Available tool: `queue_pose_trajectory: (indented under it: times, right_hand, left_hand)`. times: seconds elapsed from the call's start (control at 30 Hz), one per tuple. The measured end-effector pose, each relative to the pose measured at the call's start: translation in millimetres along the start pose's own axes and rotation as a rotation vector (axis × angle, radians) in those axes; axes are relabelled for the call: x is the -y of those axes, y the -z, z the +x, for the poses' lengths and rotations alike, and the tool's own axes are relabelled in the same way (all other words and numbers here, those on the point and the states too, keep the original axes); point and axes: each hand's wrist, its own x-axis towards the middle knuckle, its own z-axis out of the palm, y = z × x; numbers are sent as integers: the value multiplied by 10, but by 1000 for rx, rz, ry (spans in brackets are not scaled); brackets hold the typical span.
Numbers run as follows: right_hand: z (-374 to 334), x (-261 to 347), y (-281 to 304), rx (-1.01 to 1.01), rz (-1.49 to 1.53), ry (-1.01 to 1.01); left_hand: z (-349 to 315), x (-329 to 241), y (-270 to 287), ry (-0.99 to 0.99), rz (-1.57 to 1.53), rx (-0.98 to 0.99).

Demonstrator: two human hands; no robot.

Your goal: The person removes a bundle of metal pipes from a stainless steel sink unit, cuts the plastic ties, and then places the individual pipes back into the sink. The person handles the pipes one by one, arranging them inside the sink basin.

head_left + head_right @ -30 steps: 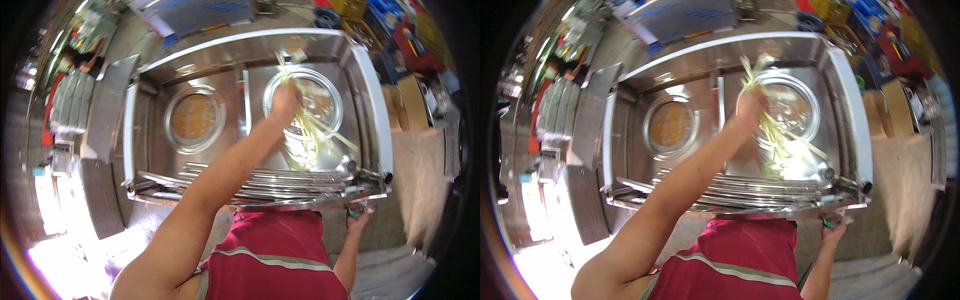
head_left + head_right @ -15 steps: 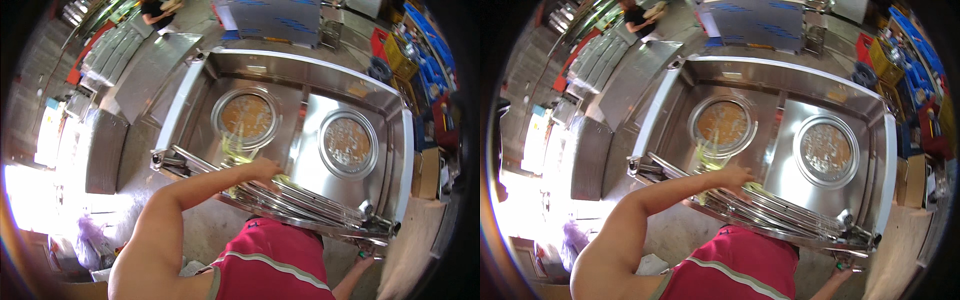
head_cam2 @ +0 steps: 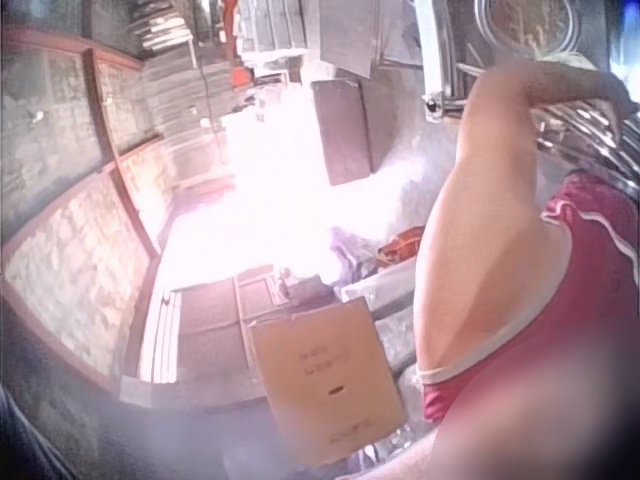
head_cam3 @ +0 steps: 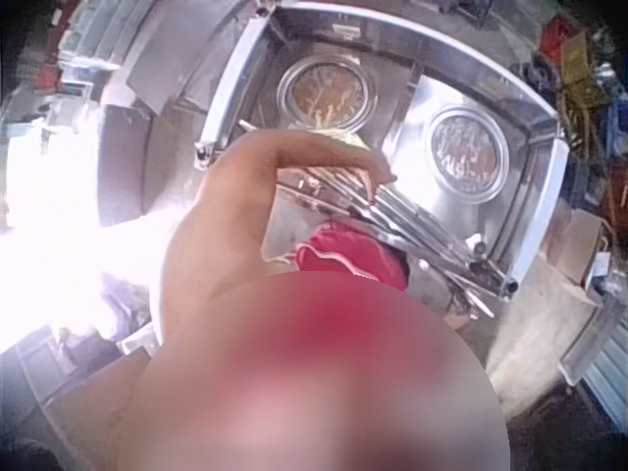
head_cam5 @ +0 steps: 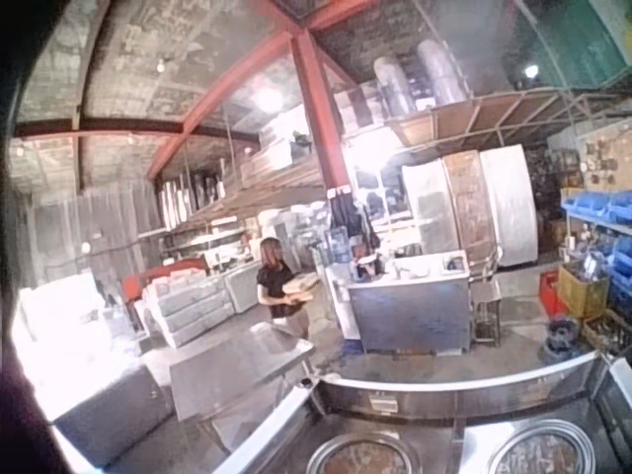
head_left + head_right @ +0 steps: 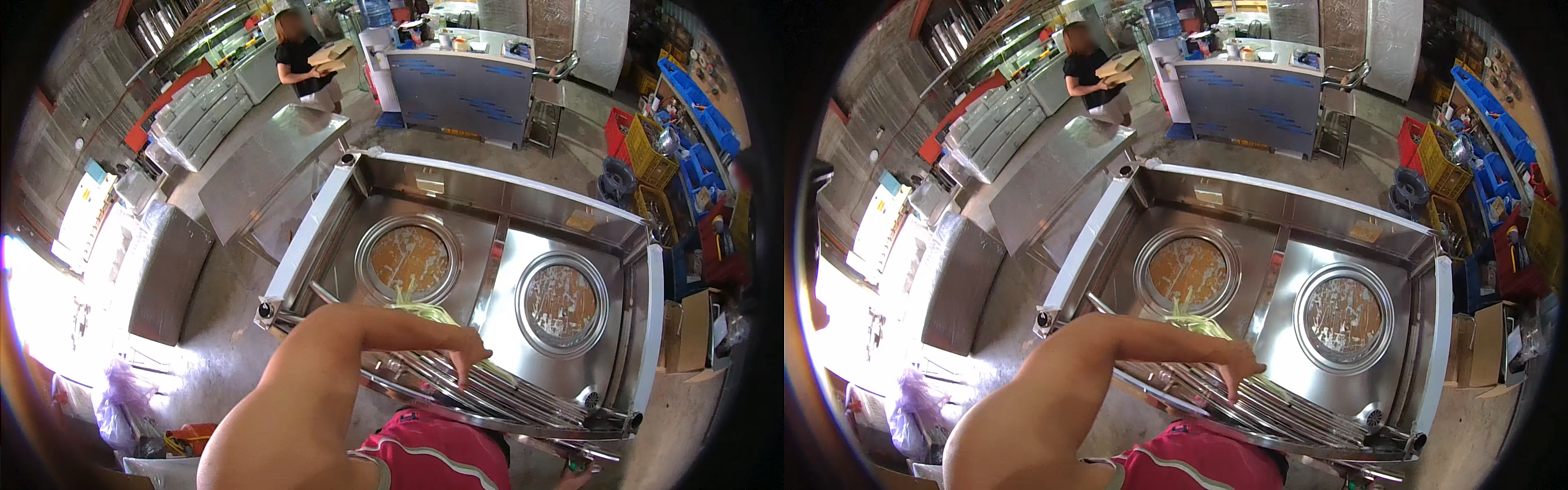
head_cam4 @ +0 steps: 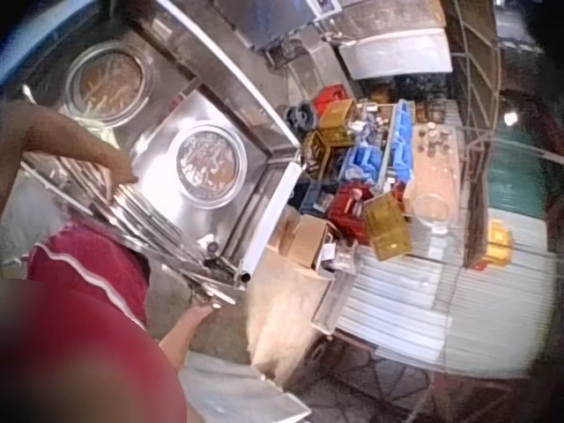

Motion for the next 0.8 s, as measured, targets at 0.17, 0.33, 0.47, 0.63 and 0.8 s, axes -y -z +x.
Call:
queue_pose_trajectory:
  times: [0.17, 0.33, 0.47, 0.63, 0.8]
  right_hand:
    - [-102, -191, 244, -66, 3, 27]
    - [-192, -533, 705, 17, 91, 33]
    - [-704, -817, 371, 87, 218, -81]
    - [-1171, -933, -155, -234, 396, -171]
    - [-1549, -200, 292, -664, -315, 191]
  left_hand:
    - [281, -13, 337, -92, 147, -214]
    - [342, 246, 572, -110, 223, -299]
    - [176, 655, 706, -136, 276, -339]
    - [-182, 1175, 920, -109, 473, -404]
    - [-488, 1333, 1009, 305, 388, -518]
